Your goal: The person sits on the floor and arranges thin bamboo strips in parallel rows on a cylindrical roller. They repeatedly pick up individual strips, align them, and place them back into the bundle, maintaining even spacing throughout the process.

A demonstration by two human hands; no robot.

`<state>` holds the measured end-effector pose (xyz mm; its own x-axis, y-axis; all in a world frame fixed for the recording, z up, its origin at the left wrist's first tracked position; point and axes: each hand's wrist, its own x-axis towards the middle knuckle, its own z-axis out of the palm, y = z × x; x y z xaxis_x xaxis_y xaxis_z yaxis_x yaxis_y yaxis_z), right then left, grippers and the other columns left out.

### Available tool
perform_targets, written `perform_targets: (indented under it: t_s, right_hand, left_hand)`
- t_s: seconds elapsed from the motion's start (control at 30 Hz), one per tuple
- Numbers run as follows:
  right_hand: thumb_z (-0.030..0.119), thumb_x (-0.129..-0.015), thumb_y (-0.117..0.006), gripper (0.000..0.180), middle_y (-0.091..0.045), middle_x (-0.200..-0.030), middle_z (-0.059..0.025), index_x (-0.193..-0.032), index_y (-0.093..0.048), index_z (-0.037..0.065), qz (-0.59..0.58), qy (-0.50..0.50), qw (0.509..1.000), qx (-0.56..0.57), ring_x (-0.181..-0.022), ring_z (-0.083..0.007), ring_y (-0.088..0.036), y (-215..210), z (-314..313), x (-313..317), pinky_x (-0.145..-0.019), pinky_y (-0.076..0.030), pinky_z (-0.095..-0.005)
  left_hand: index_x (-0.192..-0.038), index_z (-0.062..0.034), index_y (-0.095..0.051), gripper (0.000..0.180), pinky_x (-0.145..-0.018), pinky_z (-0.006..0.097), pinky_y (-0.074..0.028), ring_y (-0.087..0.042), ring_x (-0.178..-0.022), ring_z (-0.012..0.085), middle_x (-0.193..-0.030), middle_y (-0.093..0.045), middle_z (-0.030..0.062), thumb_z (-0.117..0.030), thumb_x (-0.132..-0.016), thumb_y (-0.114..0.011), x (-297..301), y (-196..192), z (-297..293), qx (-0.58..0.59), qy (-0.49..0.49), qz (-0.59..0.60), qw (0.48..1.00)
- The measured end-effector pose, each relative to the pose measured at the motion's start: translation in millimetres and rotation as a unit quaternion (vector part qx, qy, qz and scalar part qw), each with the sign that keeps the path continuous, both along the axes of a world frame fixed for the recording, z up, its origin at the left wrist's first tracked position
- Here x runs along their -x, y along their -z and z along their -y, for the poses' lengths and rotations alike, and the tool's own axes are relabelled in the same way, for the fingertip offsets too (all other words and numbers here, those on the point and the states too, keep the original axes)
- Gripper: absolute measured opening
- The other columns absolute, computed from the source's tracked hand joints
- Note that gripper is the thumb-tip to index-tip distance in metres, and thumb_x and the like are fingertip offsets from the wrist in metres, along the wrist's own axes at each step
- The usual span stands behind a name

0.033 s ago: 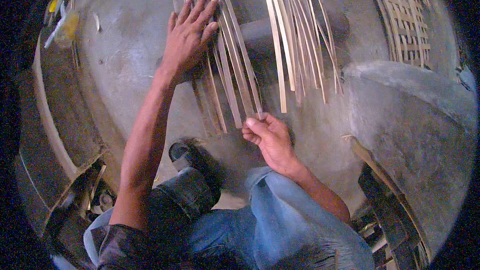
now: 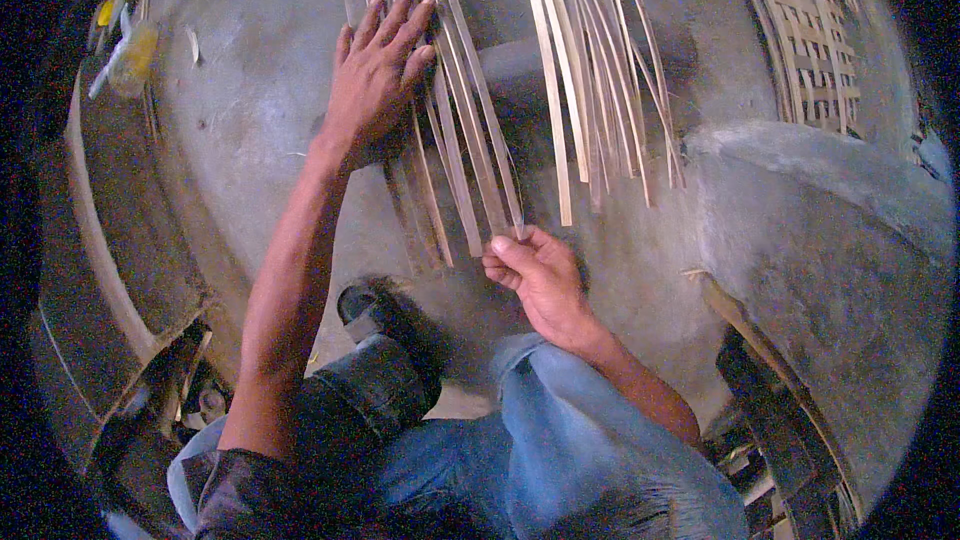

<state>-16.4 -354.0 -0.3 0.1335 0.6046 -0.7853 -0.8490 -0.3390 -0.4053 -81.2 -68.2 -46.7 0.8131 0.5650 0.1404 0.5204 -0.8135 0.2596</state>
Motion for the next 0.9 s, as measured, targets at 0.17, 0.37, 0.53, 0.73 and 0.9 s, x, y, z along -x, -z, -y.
perform_targets:
  t_s: [0.17,0.37,0.53,0.73,0.9]
  right_hand:
    - [0.013,-0.095,-0.063,0.011,-0.068,-0.097,-0.0093,-0.102,-0.06,0.005,0.003,0.015,1.0,-0.009,-0.087,-0.0159,-0.066,-1,0,2,-0.079,-0.056,-0.0295]
    - [0.011,-0.094,-0.062,0.013,-0.069,-0.099,-0.0115,-0.104,-0.06,0.004,0.016,0.03,0.999,-0.003,-0.09,-0.0162,-0.066,4,7,1,-0.081,-0.055,-0.0311]
    - [0.02,-0.097,-0.059,0.017,-0.067,-0.094,-0.0087,-0.107,-0.058,0.007,0.022,0.129,0.99,0.044,-0.084,-0.0149,-0.065,-8,1,0,-0.073,-0.053,-0.0305]
    - [0.017,-0.092,-0.058,0.025,-0.066,-0.096,-0.0084,-0.114,-0.058,0.005,0.269,-0.002,0.958,-0.096,-0.072,-0.0147,-0.063,-11,4,-28,-0.067,-0.051,-0.0295]
    - [0.017,-0.102,-0.048,0.039,-0.06,-0.081,-0.0009,-0.137,-0.045,0.001,0.302,-0.026,0.949,-0.085,-0.057,-0.0031,-0.047,-60,-86,-79,-0.046,-0.038,-0.0189]
  left_hand:
    - [-0.149,-0.0298,-0.038,0.05,-0.115,0.059,-0.021,-0.025,-0.147,0.0318,-0.158,-0.032,0.0016,-0.045,-0.101,-0.041,0,1,-2,-0.001,0.003,-0.006,1.0]
    - [-0.149,-0.0297,-0.038,0.05,-0.116,0.058,-0.021,-0.025,-0.147,0.0316,-0.158,-0.032,0.0018,-0.045,-0.101,-0.041,-2,2,-7,-0.003,0.005,0.004,1.0]
    - [-0.149,-0.0298,-0.038,0.051,-0.116,0.057,-0.021,-0.025,-0.147,0.0313,-0.158,-0.032,0.0017,-0.045,-0.101,-0.042,-2,3,-7,0.0,0.0,0.0,1.0]
    - [-0.15,-0.0258,-0.037,0.056,-0.116,0.057,-0.021,-0.024,-0.147,0.0312,-0.159,-0.03,0.0032,-0.046,-0.099,-0.045,-2,-9,-9,0.021,0.002,-0.028,0.999]
    - [-0.152,-0.0238,-0.034,0.065,-0.117,0.057,-0.019,-0.018,-0.149,0.0303,-0.16,-0.026,0.0044,-0.05,-0.095,-0.05,-16,-20,3,0.064,-0.001,-0.075,0.995]
